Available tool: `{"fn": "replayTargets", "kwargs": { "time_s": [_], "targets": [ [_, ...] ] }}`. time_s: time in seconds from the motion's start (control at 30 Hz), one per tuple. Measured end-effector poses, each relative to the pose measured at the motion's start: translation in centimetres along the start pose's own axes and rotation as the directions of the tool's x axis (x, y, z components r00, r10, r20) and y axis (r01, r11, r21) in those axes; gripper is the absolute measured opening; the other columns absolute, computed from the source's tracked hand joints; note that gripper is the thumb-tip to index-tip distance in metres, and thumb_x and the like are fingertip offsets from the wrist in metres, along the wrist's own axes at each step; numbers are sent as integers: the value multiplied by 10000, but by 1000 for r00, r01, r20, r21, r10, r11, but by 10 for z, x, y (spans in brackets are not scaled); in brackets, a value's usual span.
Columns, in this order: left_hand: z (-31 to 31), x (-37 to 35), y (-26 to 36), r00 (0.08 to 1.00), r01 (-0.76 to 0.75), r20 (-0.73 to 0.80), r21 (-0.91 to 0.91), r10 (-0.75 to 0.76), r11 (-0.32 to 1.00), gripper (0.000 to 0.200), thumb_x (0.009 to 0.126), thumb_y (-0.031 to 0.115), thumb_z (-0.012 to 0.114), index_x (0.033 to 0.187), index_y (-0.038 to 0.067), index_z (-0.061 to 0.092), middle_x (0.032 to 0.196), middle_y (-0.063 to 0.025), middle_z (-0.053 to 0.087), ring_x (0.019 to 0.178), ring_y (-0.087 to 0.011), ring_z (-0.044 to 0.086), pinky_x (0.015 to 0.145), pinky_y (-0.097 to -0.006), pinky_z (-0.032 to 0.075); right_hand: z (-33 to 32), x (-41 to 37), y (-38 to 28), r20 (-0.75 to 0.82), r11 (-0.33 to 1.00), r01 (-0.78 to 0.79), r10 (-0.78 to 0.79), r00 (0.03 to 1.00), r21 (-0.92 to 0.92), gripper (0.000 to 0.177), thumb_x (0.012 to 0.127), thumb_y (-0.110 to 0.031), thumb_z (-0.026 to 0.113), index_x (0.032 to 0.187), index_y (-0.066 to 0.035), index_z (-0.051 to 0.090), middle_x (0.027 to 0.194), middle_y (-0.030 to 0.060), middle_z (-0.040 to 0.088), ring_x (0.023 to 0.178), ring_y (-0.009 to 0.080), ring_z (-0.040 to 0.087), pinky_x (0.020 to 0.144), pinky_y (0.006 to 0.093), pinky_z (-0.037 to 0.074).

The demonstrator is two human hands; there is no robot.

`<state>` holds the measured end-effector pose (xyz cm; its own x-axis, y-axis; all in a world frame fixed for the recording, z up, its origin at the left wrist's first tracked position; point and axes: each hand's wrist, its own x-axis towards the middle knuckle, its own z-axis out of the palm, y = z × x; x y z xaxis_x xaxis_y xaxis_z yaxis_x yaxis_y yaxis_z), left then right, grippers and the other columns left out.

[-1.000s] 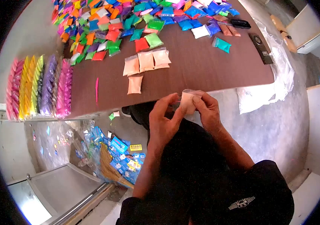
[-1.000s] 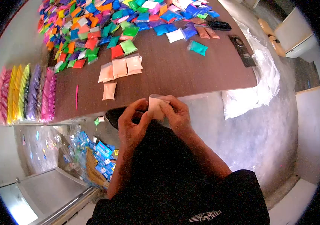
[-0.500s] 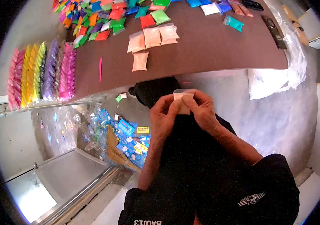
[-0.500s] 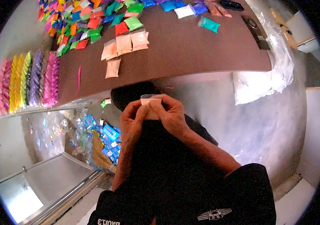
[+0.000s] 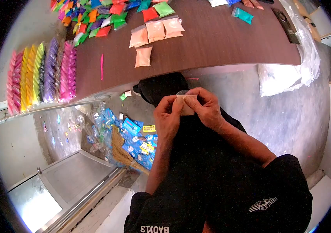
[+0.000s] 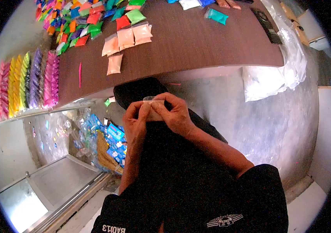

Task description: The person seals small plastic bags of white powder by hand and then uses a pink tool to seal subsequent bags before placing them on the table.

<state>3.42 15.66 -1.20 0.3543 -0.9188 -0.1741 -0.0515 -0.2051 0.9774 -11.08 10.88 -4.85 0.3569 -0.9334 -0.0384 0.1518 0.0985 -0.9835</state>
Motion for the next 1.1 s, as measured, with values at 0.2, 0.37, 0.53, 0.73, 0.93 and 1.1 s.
{"fn": "replayTargets", "kwargs": {
  "time_s": [0.2, 0.37, 0.53, 0.73, 0.93, 1.1],
  "targets": [
    [-1, 0, -4, 1000, 3, -9, 40, -2, 999, 220, 1025, 216, 658, 1067, 3, 696, 898, -22, 687, 809, -82, 609, 716, -251, 503, 3, 0, -1, 17, 999, 49, -50, 999, 9, 174, 1035, -190, 628, 1108, -35, 656, 972, 44, 678, 874, 93, 633, 751, 268, 552],
    [-3, 0, 0, 998, 56, 11, 35, -57, 998, 224, 1017, 204, 675, 1094, -5, 699, 929, -38, 710, 841, -96, 642, 755, -260, 531, 0, -1, 1, -9, 995, -72, 73, 997, 71, 148, 1016, -144, 646, 1094, -21, 665, 989, 17, 672, 913, 86, 615, 785, 263, 534],
    [-7, -1, 2, 991, 73, 99, 134, -87, 988, 229, 1013, 191, 680, 1108, -17, 699, 929, -46, 721, 848, -102, 653, 772, -262, 537, -2, 3, 3, -89, 988, -108, 119, 989, 113, 157, 1027, -150, 635, 1106, -20, 672, 1005, 19, 681, 913, 91, 624, 785, 266, 543],
    [-6, -2, -3, 996, 58, 62, 98, -65, 993, 194, 1004, 175, 688, 1052, -11, 713, 896, -18, 717, 787, -77, 619, 697, -242, 498, 2, 4, 3, -38, 986, -62, 69, 997, 158, 188, 1044, -176, 622, 1150, -26, 661, 1040, 26, 684, 937, 90, 628, 804, 262, 551],
    [-9, -4, 0, 990, 92, 104, 75, -100, 993, 210, 996, 168, 700, 1103, -12, 701, 958, -55, 735, 844, -99, 655, 753, -259, 530, 1, 5, 7, -37, 1000, 5, -6, 999, -14, 223, 1034, -184, 643, 1189, -23, 646, 1042, 39, 683, 946, 93, 626, 802, 264, 546],
    [-9, -2, -6, 983, 117, 128, 93, -129, 989, 260, 988, 169, 712, 1171, -15, 685, 1005, -81, 744, 894, -121, 680, 804, -278, 547, 2, 4, 4, -72, 998, -43, 46, 996, 49, 239, 1037, -201, 643, 1197, -23, 648, 1030, 37, 688, 918, 98, 628, 790, 271, 546]
  ]
}}
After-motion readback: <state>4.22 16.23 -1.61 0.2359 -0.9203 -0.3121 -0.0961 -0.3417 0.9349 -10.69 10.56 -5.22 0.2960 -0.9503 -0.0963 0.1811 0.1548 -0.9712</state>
